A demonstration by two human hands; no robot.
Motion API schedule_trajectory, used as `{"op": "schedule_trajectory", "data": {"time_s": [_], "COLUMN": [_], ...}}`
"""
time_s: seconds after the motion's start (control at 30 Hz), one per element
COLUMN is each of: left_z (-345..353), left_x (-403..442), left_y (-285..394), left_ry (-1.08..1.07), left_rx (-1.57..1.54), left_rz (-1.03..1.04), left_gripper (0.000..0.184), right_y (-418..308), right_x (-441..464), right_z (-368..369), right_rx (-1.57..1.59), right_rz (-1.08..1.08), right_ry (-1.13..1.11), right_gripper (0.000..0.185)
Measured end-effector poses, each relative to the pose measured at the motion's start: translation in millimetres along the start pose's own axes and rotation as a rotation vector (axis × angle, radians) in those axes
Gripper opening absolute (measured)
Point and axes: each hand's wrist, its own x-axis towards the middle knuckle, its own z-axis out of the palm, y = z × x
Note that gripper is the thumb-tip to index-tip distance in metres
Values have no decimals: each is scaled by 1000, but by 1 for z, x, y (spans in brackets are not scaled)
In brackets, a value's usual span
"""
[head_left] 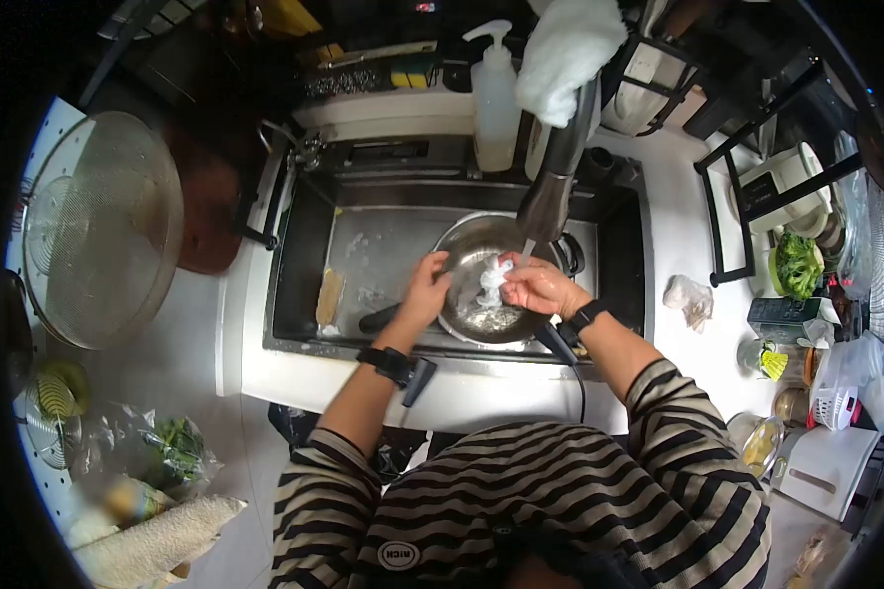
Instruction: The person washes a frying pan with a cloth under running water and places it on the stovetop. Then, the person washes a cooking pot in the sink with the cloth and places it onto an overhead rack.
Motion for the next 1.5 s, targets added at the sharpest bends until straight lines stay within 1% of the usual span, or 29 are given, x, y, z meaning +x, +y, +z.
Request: {"op": "schedule_trajectory", "data": {"time_s": [0.03,0.07,0.1,0.13,0.17,0.23,0.27,0.3,0.33,0.37,0.4,0.43,0.47,0.5,0.57,0.6,0.67,0.8,0.9,1.0,1.1,1.17,1.23,1.27,1.3,1.37,1.4,1.43,1.5], "left_z": [20,30,39,51,62,74,70,67,65,64,68,61,61,63,61,59,56,53,53,54,43,46,55,60,59,70,51,38,11], "left_x": [1,-1,-2,3,8,14,24,29,37,46,62,74,82,85,107,114,124,132,136,127,119,109,87,76,53,48,33,30,27], "left_y": [28,66,100,89,76,83,71,79,91,100,95,112,131,152,166,174,192,212,219,223,196,160,121,106,114,56,79,64,20], "left_ry": [12,-52,-300,-359,-420,-235,-332,-341,-348,-351,-364,-555,-458,-442,-463,-454,-429,-514,-561,-462,-520,-523,-442,-423,-360,-138,-283,-299,-87], "left_rx": [-399,-793,-1041,-1127,-1210,-1133,-1105,-1060,-1017,-975,-1025,-1045,-1027,-1118,-1023,-1072,-1178,-1204,-1202,-1189,-1176,-1139,-980,-756,-236,653,642,635,541], "left_rz": [-235,-615,-710,-681,-656,-650,-603,-554,-505,-458,-395,-353,-420,-371,-262,-284,-327,-139,-110,-192,-325,-370,-327,-249,-154,245,-22,35,207], "left_gripper": [34,39,42,38,33,23,14,14,14,14,17,21,25,28,32,33,34,39,38,33,19,14,17,20,33,53,67,68,71], "right_y": [-1,-3,-4,-8,-14,-49,-62,-77,-95,-119,-136,-157,-172,-182,-195,-196,-200,-193,-192,-195,-156,-102,-52,-38,-21,1,1,-1,-3], "right_x": [-4,-7,-10,-14,-24,-42,-53,-65,-71,-75,-83,-80,-75,-68,-54,-51,-47,-43,-39,-39,-46,-40,-32,-22,-22,5,10,18,37], "right_z": [3,8,14,29,43,58,68,81,87,93,113,120,130,127,117,116,115,110,102,100,83,58,45,27,46,-6,-12,-16,-44], "right_rx": [52,55,57,-94,-382,-1456,-1590,-1564,-1563,-1716,-1747,-1812,-1845,-1900,-2000,-2028,-2032,-2027,-2044,-2044,-1648,-1203,-282,-23,16,-36,-115,-198,-620], "right_rz": [-21,-19,-19,-4,-53,-208,-408,-784,-1042,-1266,-1322,-1519,-1568,-1518,-1416,-1409,-1461,-1423,-1397,-1385,-1484,-1192,-461,-123,-159,-138,-84,-35,-1], "right_ry": [-96,-127,-158,-18,126,344,613,728,815,893,913,805,752,699,593,646,640,701,698,615,683,824,385,49,112,263,337,406,439], "right_gripper": [20,20,20,27,16,12,9,9,13,24,37,48,54,56,58,50,50,48,48,46,51,53,49,41,32,23,20,17,17]}}
